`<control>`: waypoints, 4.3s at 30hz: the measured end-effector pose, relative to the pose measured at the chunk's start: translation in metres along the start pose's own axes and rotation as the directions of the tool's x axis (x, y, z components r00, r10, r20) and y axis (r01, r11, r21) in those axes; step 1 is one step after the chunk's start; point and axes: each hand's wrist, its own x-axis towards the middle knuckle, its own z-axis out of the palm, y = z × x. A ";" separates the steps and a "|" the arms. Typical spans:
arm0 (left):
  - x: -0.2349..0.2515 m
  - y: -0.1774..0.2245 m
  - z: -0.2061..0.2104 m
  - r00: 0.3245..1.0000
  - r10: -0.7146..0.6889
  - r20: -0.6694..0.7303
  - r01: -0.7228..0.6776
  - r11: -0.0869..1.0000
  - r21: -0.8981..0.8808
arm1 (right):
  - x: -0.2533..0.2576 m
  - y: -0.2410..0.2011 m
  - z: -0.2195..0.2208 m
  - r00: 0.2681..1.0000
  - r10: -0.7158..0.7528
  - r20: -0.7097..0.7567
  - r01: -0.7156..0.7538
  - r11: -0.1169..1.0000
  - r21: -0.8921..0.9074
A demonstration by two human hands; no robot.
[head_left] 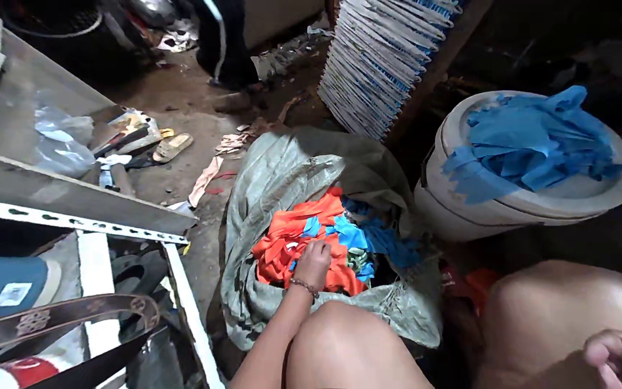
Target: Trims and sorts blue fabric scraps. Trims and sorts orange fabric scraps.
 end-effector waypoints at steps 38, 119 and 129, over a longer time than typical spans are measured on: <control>0.000 0.002 -0.001 0.900 -0.425 -0.091 0.325 0.798 -0.508 | 0.335 0.079 0.177 0.869 0.445 -0.217 -0.376 0.878 0.295; -0.001 0.147 -0.121 0.769 -0.543 -0.339 -0.432 -0.050 -0.900 | 0.239 -0.074 0.109 0.958 -0.212 -0.193 0.264 0.914 0.309; -0.001 0.146 -0.120 0.770 -0.509 -0.384 -0.480 -0.065 -0.875 | 0.237 -0.077 0.112 0.924 -0.267 -0.273 0.358 0.854 0.378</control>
